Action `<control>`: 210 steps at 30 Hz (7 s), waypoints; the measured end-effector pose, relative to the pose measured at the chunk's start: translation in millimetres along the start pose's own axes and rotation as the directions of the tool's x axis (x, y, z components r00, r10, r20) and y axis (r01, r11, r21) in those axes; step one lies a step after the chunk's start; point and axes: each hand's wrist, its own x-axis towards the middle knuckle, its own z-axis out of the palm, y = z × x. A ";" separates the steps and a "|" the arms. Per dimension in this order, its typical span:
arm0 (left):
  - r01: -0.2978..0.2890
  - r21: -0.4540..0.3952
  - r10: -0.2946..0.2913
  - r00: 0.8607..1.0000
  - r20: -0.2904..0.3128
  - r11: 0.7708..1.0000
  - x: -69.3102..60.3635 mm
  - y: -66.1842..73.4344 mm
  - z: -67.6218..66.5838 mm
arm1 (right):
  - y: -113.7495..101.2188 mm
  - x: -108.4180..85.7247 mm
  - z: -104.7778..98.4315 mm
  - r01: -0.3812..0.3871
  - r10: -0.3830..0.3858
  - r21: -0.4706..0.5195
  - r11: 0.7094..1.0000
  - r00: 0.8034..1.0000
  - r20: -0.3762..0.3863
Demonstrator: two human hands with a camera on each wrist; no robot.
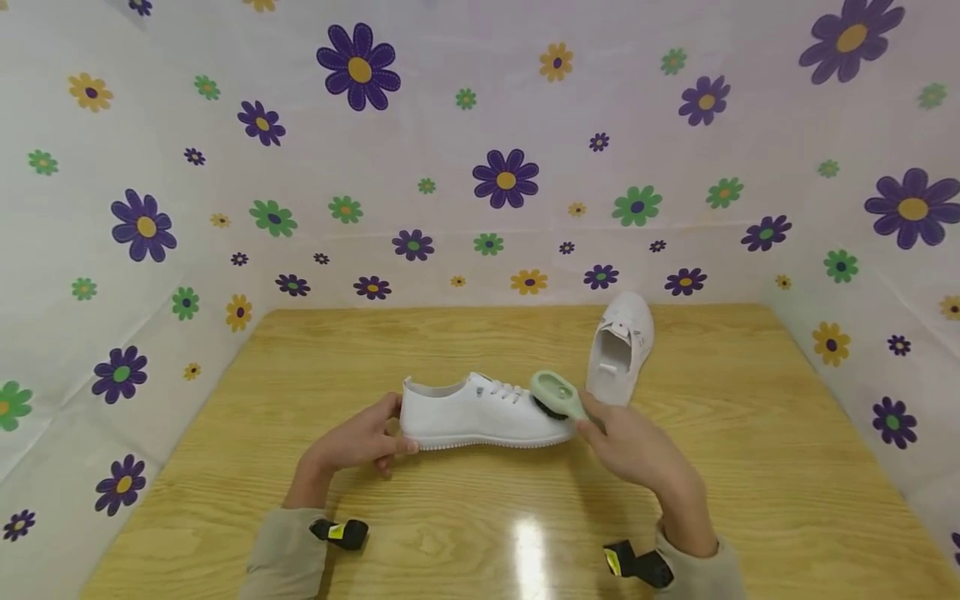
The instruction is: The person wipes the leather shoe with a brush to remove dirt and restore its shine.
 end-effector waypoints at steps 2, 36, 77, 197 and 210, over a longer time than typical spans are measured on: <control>-0.001 0.032 0.001 1.000 -0.012 1.000 0.8 0.8 -0.4 | 4.4 -0.9 -1.8 0.009 -0.009 0.020 1.000 1.000 0.014; 0.026 0.150 -0.020 0.999 -0.040 0.988 1.0 6.2 -0.8 | 45.4 -9.0 -15.9 0.101 -0.108 0.106 0.989 0.992 0.065; -0.003 0.174 0.011 0.999 -0.049 0.985 2.5 9.9 1.6 | 42.1 -1.4 -6.0 0.105 -0.116 0.129 0.986 0.990 0.083; 0.095 -0.766 -0.092 0.995 0.047 0.636 18.4 3.2 6.8 | -11.3 5.6 17.6 -0.271 0.272 -0.050 0.961 0.962 0.002; 0.007 -0.802 -0.099 0.993 -0.064 0.597 23.8 -0.9 16.1 | -17.1 8.6 26.3 -0.142 0.112 -0.200 0.969 0.981 -0.158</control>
